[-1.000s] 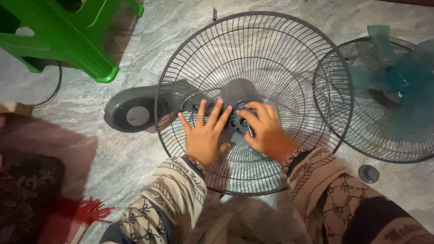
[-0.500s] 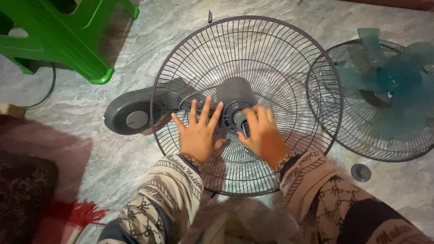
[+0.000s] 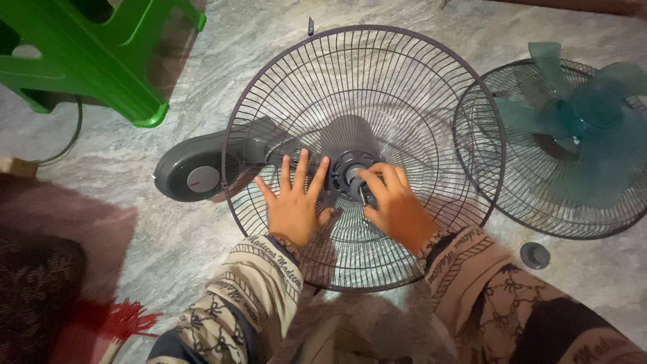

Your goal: The person disassembles an electric fan by removing the front grille and fan blades, then reassembles it by reattaching the blades and securing the grille.

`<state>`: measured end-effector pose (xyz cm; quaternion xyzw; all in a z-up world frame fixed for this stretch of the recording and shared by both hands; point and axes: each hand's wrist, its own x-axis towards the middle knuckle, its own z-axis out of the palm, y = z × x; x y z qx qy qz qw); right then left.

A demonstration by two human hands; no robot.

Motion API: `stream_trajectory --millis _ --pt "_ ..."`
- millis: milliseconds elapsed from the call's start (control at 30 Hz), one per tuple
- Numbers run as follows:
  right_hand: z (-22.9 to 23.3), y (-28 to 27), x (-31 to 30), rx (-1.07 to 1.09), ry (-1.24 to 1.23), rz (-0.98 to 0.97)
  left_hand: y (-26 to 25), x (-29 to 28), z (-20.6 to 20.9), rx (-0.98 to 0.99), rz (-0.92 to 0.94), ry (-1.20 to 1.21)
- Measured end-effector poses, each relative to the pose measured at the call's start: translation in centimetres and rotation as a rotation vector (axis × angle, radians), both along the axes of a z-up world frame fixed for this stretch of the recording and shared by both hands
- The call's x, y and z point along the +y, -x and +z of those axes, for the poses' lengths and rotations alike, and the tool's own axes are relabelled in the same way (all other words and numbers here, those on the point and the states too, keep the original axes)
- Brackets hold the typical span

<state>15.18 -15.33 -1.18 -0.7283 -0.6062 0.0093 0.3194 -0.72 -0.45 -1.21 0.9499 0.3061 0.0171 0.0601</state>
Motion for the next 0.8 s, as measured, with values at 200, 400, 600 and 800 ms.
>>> stream_trajectory --millis 200,400,600,800 --pt "0.3 0.5 0.2 -0.044 -0.015 -0.015 0.4 -0.7 -1.1 -0.085 -0.026 -0.042" --pt "1.0 1.0 0.0 -0.047 0.022 0.001 0.7 -0.8 -1.7 -0.105 -0.053 -0.039" --pt "2.6 2.0 -0.3 0.035 0.042 0.032 1.4 -1.0 -1.6 -0.122 -0.082 -0.026" --pt "5.3 2.3 -1.3 0.171 0.13 -0.006 1.3 -0.7 -0.2 -0.11 -0.085 0.044"
